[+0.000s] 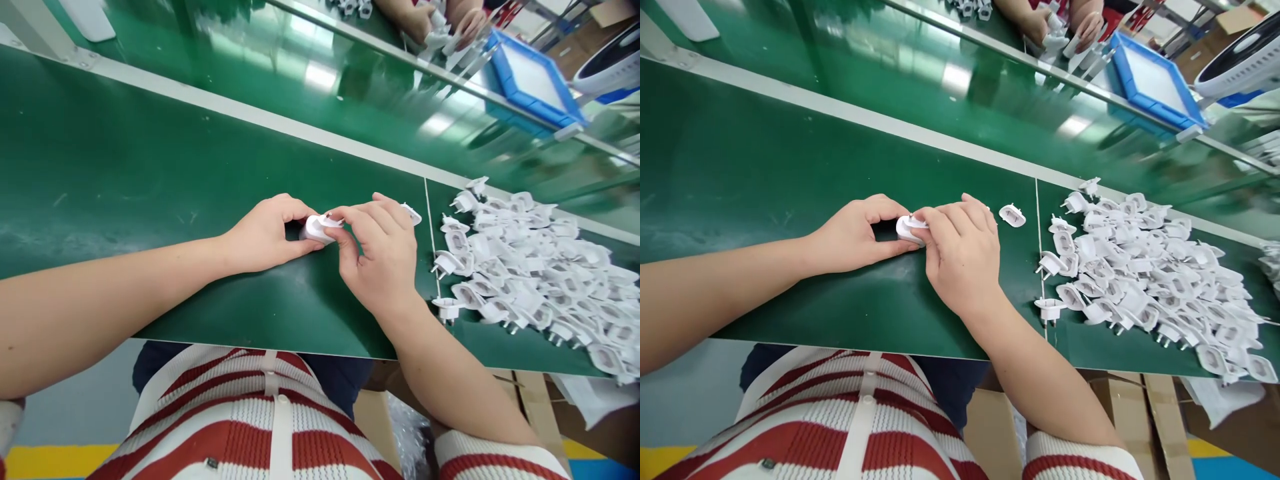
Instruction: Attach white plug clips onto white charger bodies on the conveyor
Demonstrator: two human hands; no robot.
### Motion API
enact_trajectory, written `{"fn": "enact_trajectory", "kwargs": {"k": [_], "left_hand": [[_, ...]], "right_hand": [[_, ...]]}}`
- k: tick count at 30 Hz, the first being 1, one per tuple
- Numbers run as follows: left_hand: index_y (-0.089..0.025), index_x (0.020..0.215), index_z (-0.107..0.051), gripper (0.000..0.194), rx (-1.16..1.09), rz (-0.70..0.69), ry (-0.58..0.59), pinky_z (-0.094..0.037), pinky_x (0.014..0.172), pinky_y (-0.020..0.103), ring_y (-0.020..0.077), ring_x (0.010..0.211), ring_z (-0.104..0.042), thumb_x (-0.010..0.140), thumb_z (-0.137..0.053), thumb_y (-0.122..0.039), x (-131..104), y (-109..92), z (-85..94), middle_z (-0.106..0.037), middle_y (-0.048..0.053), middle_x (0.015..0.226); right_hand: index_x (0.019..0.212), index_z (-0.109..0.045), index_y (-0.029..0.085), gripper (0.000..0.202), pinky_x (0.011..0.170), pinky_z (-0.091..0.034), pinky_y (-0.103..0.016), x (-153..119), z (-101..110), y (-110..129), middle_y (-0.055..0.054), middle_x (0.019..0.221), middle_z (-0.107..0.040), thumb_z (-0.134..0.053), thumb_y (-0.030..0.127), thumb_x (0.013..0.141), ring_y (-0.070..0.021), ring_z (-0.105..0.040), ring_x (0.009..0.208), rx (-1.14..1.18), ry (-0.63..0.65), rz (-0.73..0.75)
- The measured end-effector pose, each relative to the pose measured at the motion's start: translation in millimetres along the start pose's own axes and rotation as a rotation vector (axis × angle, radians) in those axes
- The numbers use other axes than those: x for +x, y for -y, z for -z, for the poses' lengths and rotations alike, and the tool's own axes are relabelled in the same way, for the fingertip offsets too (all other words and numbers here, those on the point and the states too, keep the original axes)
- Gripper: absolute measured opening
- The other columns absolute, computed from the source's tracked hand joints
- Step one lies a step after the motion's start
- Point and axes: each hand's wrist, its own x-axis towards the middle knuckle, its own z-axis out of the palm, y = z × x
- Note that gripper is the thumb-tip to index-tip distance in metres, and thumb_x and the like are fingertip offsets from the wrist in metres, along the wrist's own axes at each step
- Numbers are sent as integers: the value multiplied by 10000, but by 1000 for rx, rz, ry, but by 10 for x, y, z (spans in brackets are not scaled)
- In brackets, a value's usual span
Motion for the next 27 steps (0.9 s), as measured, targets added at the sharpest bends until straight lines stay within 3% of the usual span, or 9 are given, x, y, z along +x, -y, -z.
{"fn": "enact_trajectory", "kwargs": {"k": [7,16,21,27], "left_hand": [[-237,998,-774,320,-7,-4,14,-534,936,414,281,1022,-664,822,-727,-501,22,5,-1,-760,21,989],[-253,974,-763,298,-33,46,23,-527,974,450,311,1073,-647,780,-767,-481,39,-6,-1,-732,14,962],[-251,948,-758,299,-55,65,24,-514,988,466,329,1117,-636,780,-755,-498,45,-4,-9,-729,16,964],[-259,958,-754,324,-5,46,8,-522,959,416,306,1100,-646,798,-707,-536,35,-6,-23,-732,-3,976]], "right_hand": [[992,-691,262,141,1157,-422,-481,13,12,27,-22,901,-735,-552,257,1012,-223,-669,950,-54,-13,27],[1075,-671,283,157,1183,-389,-575,-12,46,-73,-35,999,-761,-522,303,1029,-239,-697,955,71,-24,-67],[1048,-700,298,152,1230,-296,-599,-1,64,-34,-27,968,-761,-551,292,1023,-268,-694,1023,10,29,-2],[1011,-701,259,83,1228,-303,-566,29,52,-29,-24,932,-755,-625,234,988,-267,-698,1026,-28,13,53]]}}
